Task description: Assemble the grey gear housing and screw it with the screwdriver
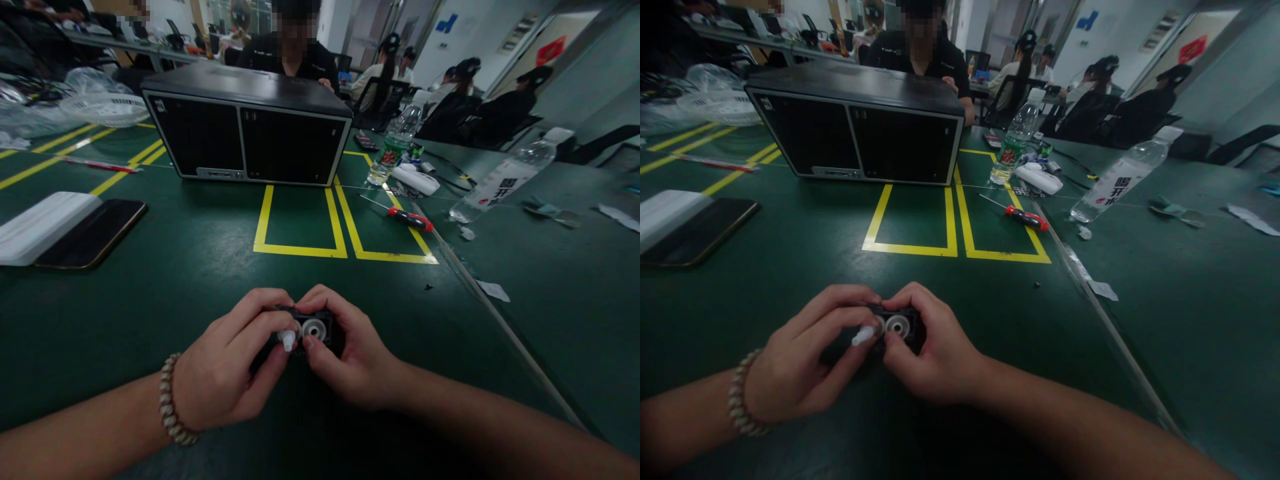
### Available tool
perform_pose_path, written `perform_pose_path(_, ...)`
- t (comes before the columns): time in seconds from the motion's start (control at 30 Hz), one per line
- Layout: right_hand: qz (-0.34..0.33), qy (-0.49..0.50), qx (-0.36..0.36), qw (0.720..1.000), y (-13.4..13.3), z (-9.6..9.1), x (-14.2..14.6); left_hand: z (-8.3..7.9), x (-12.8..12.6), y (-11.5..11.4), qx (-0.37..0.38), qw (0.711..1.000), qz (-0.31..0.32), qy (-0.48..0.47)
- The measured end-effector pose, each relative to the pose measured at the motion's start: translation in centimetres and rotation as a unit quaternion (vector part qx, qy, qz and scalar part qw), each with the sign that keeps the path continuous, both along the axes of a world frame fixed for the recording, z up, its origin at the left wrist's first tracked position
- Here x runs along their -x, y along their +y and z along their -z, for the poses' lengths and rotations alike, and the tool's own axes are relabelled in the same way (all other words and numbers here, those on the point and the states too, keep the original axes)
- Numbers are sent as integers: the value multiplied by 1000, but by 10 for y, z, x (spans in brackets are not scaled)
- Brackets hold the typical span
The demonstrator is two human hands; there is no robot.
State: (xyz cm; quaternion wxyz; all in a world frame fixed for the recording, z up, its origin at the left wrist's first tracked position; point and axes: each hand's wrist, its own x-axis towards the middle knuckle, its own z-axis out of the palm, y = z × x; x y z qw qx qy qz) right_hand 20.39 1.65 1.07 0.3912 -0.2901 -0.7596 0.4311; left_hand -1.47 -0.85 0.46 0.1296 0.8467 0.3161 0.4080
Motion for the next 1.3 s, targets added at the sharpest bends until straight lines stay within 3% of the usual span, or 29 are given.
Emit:
perform_pose_path(0.13,4,-4,21,1000,-1,1,-1,-2,0,2,16,1000,10,-3)
perform_pose_path(0.33,-45,69,221,972,-1,9,-4,-5,-2,6,31,999,9,-9)
perform_pose_path(0.43,-44,79,268,959,-1,10,-4,-4,-3,7,27,1000,9,-12)
perform_pose_path(0.87,-44,132,339,930,3,5,-3,-4,0,9,73,995,59,-15)
perform_pose_path(1.3,-46,143,374,915,8,11,-5,-2,-1,7,70,996,47,-10)
